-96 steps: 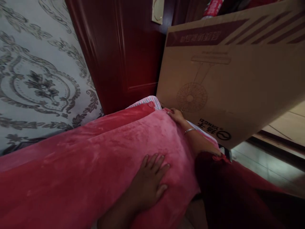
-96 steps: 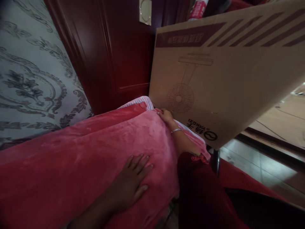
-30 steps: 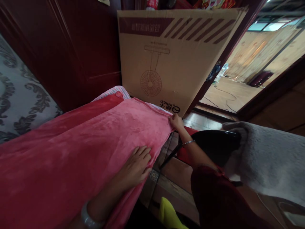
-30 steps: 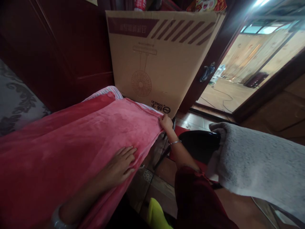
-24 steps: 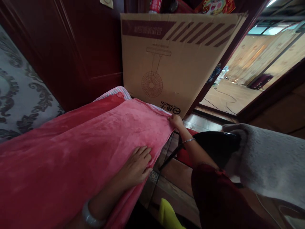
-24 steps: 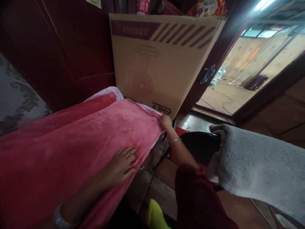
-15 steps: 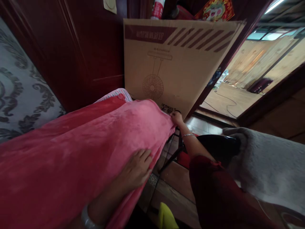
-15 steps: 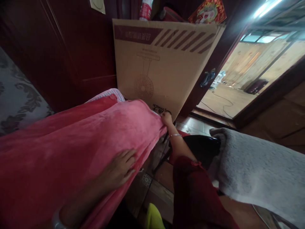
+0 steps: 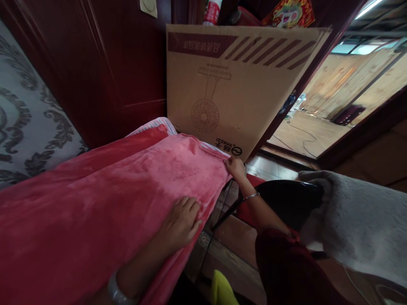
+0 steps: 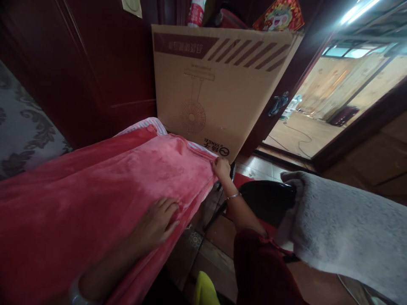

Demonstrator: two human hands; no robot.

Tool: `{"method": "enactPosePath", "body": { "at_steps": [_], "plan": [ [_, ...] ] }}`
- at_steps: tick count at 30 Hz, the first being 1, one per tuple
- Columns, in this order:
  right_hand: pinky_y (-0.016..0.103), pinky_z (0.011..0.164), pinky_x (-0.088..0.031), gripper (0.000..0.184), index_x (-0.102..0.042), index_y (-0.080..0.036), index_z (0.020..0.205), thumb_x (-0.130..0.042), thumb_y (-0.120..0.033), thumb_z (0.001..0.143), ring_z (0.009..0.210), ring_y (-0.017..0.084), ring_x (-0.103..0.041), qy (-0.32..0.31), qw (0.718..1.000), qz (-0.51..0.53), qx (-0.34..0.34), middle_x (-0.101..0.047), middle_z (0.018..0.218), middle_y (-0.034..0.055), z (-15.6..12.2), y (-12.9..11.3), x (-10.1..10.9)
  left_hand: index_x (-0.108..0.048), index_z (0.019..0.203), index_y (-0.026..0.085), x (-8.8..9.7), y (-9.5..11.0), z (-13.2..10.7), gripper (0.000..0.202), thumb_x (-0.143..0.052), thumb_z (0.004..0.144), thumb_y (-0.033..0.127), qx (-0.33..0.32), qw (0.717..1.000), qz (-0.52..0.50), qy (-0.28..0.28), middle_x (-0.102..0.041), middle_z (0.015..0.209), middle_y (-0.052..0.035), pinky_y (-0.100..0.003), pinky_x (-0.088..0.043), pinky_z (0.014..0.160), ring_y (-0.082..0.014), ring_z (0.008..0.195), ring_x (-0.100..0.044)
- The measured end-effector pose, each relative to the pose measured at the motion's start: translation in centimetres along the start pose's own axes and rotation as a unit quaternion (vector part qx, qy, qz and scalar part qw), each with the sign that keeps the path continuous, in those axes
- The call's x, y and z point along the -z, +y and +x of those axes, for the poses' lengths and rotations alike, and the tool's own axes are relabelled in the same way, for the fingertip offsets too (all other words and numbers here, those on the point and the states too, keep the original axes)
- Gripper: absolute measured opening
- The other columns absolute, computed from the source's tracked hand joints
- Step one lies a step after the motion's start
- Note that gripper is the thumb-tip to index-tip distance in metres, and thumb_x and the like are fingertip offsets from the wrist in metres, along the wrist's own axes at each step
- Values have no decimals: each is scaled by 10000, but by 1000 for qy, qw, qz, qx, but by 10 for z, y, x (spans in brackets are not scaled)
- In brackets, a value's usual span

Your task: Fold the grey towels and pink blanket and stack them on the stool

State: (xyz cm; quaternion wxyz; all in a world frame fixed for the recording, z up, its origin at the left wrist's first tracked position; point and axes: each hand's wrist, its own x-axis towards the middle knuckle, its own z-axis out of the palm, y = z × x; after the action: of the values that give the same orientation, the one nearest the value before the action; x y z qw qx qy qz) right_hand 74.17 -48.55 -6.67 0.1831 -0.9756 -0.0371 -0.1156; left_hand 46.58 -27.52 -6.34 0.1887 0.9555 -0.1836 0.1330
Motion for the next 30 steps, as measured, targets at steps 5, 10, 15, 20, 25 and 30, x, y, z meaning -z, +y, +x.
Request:
{"method": "enactPosePath", "body": {
  "at_steps": [5, 10, 15, 20, 25, 30],
  "plan": [
    [312, 924, -470, 338, -710, -146, 1174, -457, -301, 1012, 1178, 271, -634, -8, 1000, -17, -23, -694, 1249, 175, 0, -2, 5, -620, 1028, 192, 1, 0, 0, 167, -527, 909, 119, -18, 999, 14, -27, -652, 1127, -87, -464, -494, 956, -271, 1052, -570],
    [317, 850, -497, 336, -704, -128, 1188, -499, -326, 1011, 1084, 278, -695, -47, 998, -25, -45, -740, 1146, 186, 0, -2, 4, -622, 977, 193, 3, 0, 0, 109, -549, 920, 136, -26, 999, 8, -36, -650, 1067, -72, -444, -492, 919, -258, 996, -567],
    [331, 876, -495, 424, -700, -112, 1196, -554, -459, 998, 1111, 293, -693, -63, 997, -27, -26, -738, 1161, 212, 4, -9, 6, -632, 963, 195, 6, 1, 1, 71, -585, 924, 158, -32, 999, -3, -19, -668, 1063, -70, -417, -495, 909, -247, 1006, -589],
    [306, 892, -487, 424, -678, -152, 1276, -507, -446, 1022, 1151, 268, -673, -31, 999, -11, -13, -731, 1218, 176, 14, -10, 12, -679, 1035, 195, 5, -3, 4, 224, -457, 1002, 200, -46, 997, 21, 60, -696, 1167, -99, -447, -479, 983, -257, 1098, -610],
    [315, 850, -504, 427, -752, -140, 1177, -472, -428, 1031, 1098, 284, -698, -32, 996, -20, -83, -751, 1137, 199, 12, 2, 6, -663, 1291, 160, -2, -12, 4, 377, -464, 971, 187, 41, 996, 61, 39, -636, 1382, -165, -579, -390, 1134, -338, 1327, -530],
    [336, 871, -511, 425, -750, -121, 1190, -462, -387, 1027, 1106, 290, -696, -40, 995, -34, -84, -739, 1158, 223, 7, 4, 2, -580, 1420, 141, -7, -14, 2, 477, -504, 957, 227, 96, 992, 79, -38, -522, 1535, -183, -625, -327, 1186, -371, 1443, -435]
  ]
}}
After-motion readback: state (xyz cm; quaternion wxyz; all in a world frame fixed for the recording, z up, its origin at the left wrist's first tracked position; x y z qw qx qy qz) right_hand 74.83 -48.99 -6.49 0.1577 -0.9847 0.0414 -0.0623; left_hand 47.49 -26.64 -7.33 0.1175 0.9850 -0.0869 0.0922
